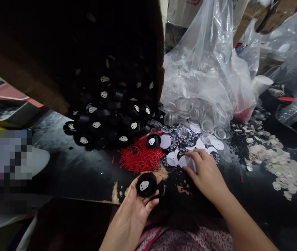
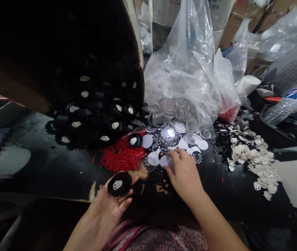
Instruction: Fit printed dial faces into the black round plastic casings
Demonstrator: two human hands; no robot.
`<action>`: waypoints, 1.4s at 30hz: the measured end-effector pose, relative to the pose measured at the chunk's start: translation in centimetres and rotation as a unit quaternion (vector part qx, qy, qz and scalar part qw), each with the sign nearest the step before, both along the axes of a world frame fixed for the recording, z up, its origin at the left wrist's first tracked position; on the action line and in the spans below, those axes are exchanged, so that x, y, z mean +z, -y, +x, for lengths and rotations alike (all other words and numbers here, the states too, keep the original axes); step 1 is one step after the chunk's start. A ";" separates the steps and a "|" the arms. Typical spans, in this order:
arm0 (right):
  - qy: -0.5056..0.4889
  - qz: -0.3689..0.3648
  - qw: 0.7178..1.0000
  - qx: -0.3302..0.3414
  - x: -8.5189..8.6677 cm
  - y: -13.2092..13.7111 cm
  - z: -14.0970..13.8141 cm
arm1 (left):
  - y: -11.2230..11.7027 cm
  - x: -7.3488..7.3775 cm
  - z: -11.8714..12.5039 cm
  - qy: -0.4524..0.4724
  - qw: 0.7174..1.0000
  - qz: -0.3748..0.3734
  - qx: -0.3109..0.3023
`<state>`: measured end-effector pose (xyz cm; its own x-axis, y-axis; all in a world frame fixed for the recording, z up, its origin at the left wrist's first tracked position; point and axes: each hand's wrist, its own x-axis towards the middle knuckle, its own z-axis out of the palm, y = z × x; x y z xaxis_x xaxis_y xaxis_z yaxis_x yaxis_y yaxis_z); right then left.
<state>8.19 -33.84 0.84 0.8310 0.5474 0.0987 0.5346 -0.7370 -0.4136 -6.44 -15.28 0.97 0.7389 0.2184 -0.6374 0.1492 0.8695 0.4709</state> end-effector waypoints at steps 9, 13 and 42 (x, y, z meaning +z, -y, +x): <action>-0.154 0.140 0.971 0.121 1.5 -4.3 -5.2 | 1.3 1.1 1.6 -0.010 0.999 -0.026 0.030; -0.285 0.206 0.931 0.101 1.8 -5.0 -5.1 | 1.2 1.6 1.7 -0.013 0.999 -0.021 0.046; -0.356 0.286 0.889 0.030 2.7 -5.8 -5.0 | 1.1 1.0 0.5 0.001 0.998 0.039 0.039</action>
